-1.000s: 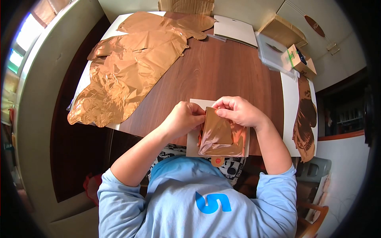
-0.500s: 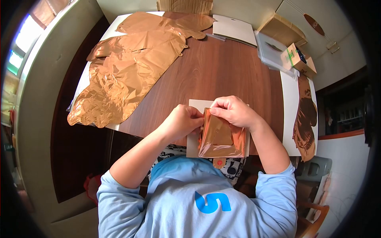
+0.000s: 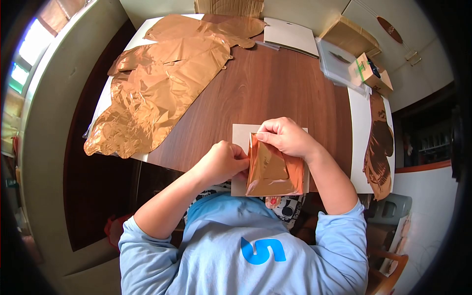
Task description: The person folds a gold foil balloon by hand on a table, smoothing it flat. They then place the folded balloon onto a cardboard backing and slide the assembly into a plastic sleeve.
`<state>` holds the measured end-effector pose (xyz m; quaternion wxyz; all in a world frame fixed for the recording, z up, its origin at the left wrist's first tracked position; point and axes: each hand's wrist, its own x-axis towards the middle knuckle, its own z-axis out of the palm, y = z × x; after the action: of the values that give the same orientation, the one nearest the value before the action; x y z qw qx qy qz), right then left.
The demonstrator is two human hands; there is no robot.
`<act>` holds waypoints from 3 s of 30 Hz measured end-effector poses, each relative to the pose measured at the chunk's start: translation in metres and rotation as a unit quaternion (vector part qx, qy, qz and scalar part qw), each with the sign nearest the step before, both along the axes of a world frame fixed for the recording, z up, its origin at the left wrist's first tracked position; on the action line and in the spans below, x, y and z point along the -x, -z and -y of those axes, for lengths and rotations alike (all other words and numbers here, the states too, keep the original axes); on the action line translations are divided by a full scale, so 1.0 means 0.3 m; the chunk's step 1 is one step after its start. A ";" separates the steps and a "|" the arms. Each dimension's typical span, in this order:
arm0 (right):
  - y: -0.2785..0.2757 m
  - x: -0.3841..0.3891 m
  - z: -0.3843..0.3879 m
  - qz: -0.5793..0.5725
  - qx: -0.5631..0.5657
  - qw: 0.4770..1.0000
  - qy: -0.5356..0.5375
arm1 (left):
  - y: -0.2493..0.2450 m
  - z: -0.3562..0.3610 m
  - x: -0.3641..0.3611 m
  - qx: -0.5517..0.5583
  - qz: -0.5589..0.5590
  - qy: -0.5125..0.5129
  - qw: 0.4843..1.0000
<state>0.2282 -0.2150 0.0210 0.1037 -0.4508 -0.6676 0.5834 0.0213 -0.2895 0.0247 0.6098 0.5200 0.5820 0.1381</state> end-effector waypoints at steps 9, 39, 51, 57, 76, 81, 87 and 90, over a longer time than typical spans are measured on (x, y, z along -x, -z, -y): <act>0.005 0.008 0.004 0.026 -0.074 0.997 -0.001 | 0.010 0.016 0.018 -0.021 0.010 0.045 0.999; 0.003 0.063 -0.035 0.094 -0.136 0.986 -0.029 | 0.029 0.016 -0.011 -0.222 -0.178 0.132 0.949; 0.099 0.069 -0.047 0.113 -0.334 0.934 -0.052 | 0.136 0.070 -0.024 -0.559 -0.155 0.081 0.810; 0.111 0.073 -0.049 0.127 -0.345 0.928 -0.051 | 0.152 0.055 -0.017 -0.542 -0.147 0.071 0.824; 0.008 -0.094 0.037 0.076 -0.507 0.857 0.054 | 0.176 0.075 -0.032 -0.552 -0.233 0.109 0.793; -0.058 -0.217 0.288 0.182 -0.480 0.855 0.079 | 0.149 0.069 -0.039 -0.541 -0.225 0.110 0.803; 0.026 -0.240 0.488 0.195 -0.500 0.834 0.126 | 0.076 0.008 -0.077 -0.568 -0.221 0.105 0.786; 0.065 -0.285 0.539 0.187 -0.521 0.829 0.079 | 0.010 -0.051 -0.118 -0.590 -0.180 0.163 0.770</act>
<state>0.3136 -0.3766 0.0014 0.2423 -0.4818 -0.8410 0.0439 0.0569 -0.2743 0.0219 0.0801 0.8799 0.3916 0.2567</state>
